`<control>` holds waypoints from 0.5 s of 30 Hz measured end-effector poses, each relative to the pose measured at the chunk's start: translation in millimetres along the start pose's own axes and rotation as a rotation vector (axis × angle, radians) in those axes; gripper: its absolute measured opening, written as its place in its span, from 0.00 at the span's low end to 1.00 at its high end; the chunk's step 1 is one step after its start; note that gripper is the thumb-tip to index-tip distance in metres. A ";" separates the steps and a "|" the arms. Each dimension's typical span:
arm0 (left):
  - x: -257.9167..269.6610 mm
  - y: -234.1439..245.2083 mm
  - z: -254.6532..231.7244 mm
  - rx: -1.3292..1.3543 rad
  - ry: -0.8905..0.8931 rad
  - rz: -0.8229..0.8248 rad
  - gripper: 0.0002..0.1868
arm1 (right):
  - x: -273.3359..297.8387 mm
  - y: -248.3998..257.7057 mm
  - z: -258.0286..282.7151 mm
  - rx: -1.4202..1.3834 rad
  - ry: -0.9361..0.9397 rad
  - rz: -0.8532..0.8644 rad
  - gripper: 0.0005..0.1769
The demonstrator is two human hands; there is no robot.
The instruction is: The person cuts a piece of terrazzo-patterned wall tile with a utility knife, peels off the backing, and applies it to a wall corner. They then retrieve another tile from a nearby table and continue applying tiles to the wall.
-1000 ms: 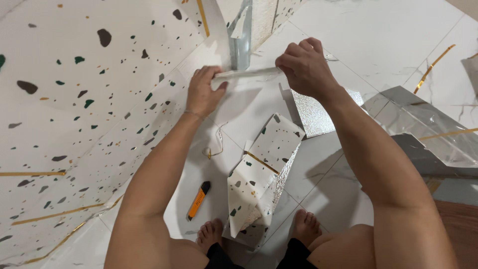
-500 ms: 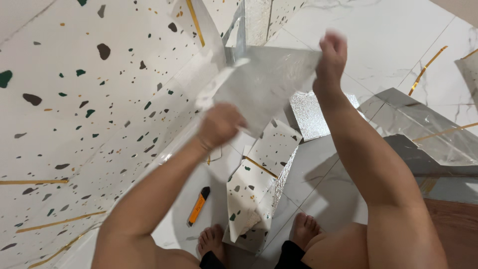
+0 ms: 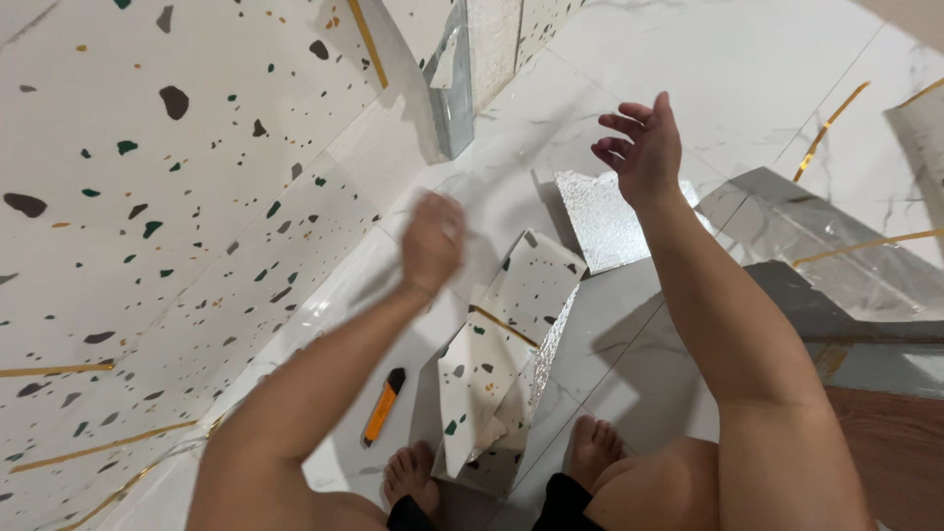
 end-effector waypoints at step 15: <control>-0.7 109.7 166.7 -0.163 0.465 -0.223 0.21 | -14.6 -0.2 -53.5 0.454 -0.031 0.146 0.27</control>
Point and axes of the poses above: each hand's wrist, its own x-axis away from the middle knuckle, its own y-axis out of the back of the hand, z = x × y, the point moved 10 cm from there along -x, towards the middle knuckle, and after that the axes turned 4 degrees about -z, right-handed, at the moved point
